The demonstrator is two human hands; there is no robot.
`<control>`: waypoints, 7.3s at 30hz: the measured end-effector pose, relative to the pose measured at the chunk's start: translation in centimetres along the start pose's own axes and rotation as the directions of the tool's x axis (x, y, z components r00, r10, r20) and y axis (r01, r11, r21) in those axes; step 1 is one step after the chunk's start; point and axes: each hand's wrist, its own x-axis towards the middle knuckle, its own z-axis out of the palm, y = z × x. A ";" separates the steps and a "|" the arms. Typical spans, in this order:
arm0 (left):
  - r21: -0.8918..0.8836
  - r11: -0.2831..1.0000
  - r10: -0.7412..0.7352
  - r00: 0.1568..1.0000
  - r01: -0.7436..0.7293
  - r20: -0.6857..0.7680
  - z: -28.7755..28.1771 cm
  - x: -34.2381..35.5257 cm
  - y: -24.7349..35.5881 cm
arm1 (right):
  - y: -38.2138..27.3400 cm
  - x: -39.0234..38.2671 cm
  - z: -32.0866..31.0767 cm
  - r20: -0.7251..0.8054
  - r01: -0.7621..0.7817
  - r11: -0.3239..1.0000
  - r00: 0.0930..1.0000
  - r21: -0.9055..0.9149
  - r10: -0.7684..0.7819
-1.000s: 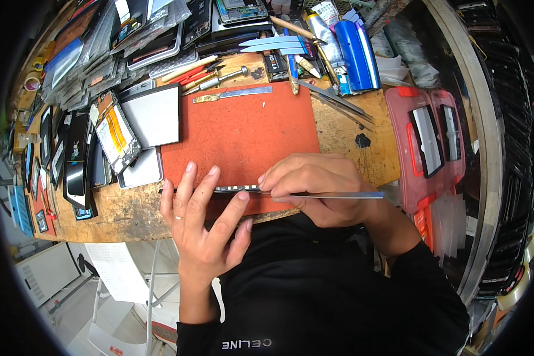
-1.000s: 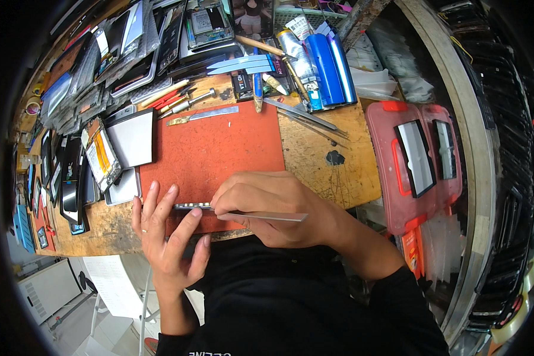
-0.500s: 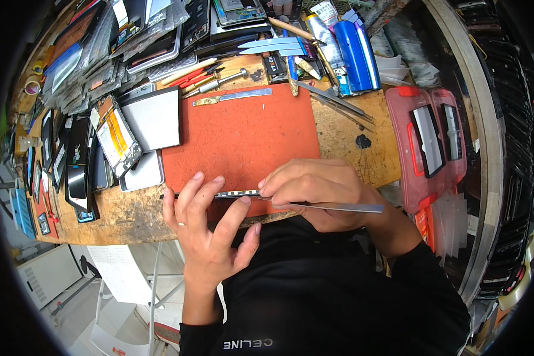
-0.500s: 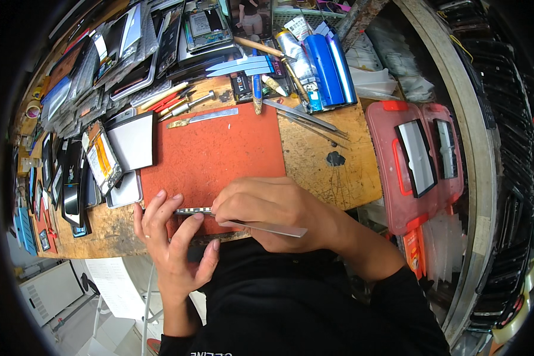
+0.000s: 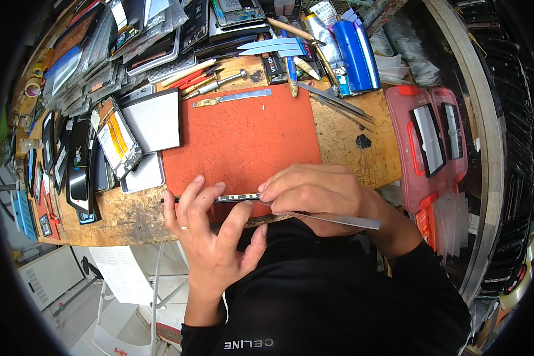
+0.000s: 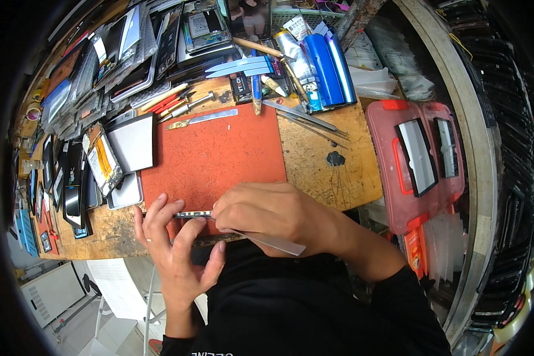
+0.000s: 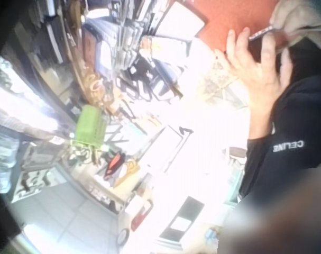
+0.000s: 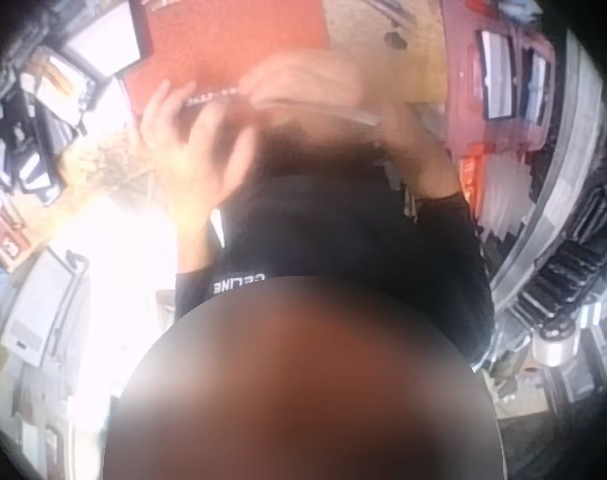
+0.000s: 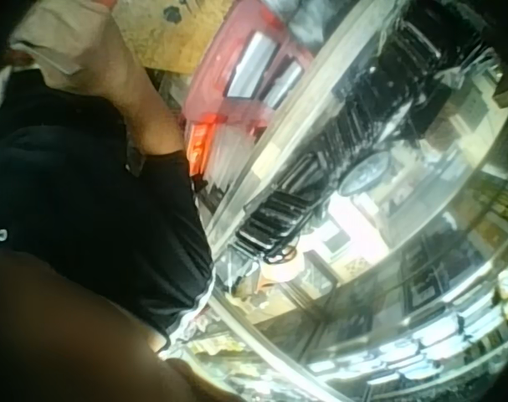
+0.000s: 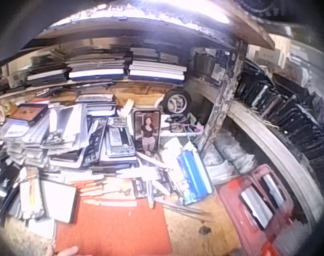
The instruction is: The person disassembles a smartphone, removes the back cover and battery, and then reassembles it. They use a metal prying tool to open the device and apply adhesive tape to secure components. The workspace is cluttered with multiple phones and tools.
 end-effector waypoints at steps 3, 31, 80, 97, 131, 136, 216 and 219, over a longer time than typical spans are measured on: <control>-0.002 1.000 -0.018 1.000 0.018 -0.001 0.0 0.0 0.2 | -0.2 -0.1 0.0 0.010 -0.015 1.000 1.000 0.002 0.015; -0.076 0.996 0.019 0.954 -0.044 -0.301 4.2 -2.0 -2.9 | -0.1 7.5 -3.2 0.023 -0.197 0.672 0.953 -0.714 0.303; -0.332 0.918 0.080 0.919 -0.219 -0.386 6.8 -2.0 -3.6 | 15.5 57.4 23.5 0.373 0.190 0.462 0.861 -0.866 0.346; -0.236 0.968 0.010 0.955 -0.083 -0.295 3.9 -1.2 -4.0 | -1.5 22.6 0.6 0.008 -0.063 0.920 0.997 -0.388 0.072; -0.211 0.977 -0.033 0.953 -0.033 -0.302 3.2 -1.3 -2.7 | -2.9 0.5 2.0 -0.065 -0.008 0.877 0.998 -0.480 -0.026; -0.490 0.868 -0.289 0.884 0.080 -0.368 2.4 -1.8 -5.4 | -3.0 3.0 1.9 0.002 -0.142 0.819 0.985 -0.557 0.172; -0.007 0.999 0.054 0.990 -0.053 0.127 -1.3 3.0 -1.8 | -0.5 9.0 -5.1 0.170 -0.163 0.933 0.959 -0.321 0.226; 0.063 0.990 0.113 0.973 -0.128 0.201 -1.9 3.8 -2.2 | -0.1 8.9 -5.3 0.346 -0.094 0.937 0.913 -0.338 0.216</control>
